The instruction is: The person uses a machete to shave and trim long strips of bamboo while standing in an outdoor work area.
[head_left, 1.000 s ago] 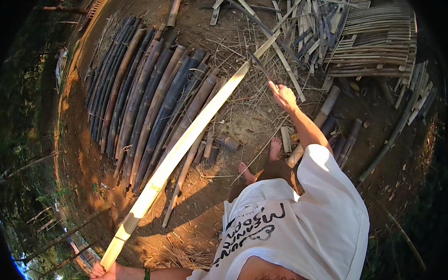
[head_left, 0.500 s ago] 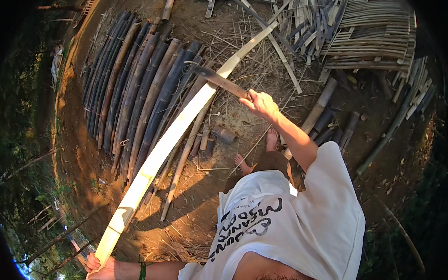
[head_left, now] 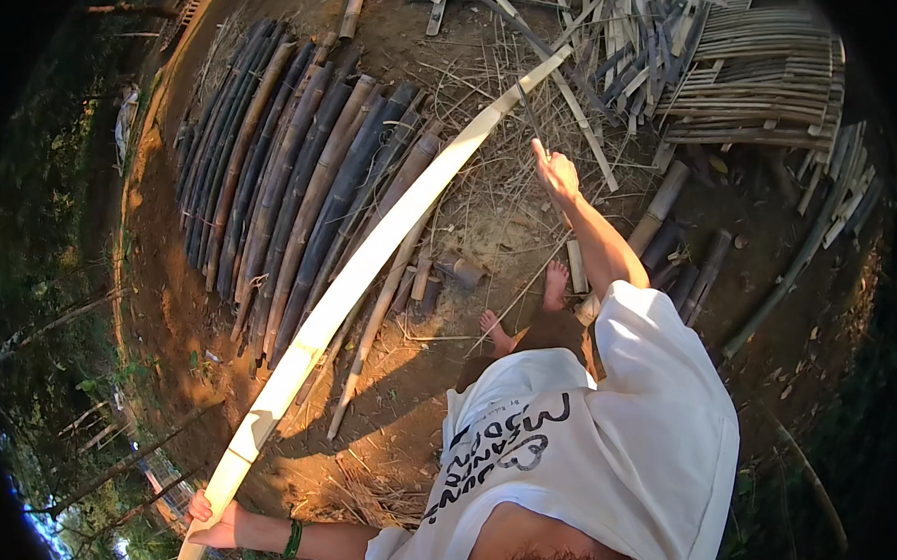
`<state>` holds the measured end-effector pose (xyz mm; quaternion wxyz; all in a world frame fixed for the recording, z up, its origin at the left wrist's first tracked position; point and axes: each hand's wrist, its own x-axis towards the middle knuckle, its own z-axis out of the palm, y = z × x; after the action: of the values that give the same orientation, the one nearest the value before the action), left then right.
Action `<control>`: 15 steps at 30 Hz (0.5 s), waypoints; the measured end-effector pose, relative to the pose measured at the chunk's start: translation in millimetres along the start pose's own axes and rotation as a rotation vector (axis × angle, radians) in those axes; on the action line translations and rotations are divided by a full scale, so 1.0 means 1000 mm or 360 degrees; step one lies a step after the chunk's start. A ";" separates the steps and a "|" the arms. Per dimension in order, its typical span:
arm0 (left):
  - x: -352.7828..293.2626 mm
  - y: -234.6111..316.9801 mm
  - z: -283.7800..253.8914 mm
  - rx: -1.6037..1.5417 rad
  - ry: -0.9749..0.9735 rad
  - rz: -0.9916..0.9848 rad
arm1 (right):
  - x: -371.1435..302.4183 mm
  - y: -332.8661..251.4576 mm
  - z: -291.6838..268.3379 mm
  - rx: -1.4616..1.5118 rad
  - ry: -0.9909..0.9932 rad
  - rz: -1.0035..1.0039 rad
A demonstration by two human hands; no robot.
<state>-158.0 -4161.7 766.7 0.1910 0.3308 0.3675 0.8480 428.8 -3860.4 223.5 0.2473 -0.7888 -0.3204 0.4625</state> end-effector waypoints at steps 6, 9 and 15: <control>-0.049 -0.053 0.108 0.0053 0.0192 0.0646 | -0.158 -0.026 -0.004 0.0003 -0.0329 -0.0679; -0.019 -0.027 0.061 -0.0594 -0.0250 0.0277 | -0.234 -0.019 0.018 0.0122 -0.0526 -0.1159; 0.001 -0.012 0.045 -0.0150 0.0351 0.0312 | -0.289 -0.041 0.042 0.0064 -0.0440 -0.1741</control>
<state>-125.8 -4130.3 781.0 0.0811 0.2604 0.3120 0.9101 273.9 -4041.2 398.4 0.4217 -0.4351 -0.7032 0.3720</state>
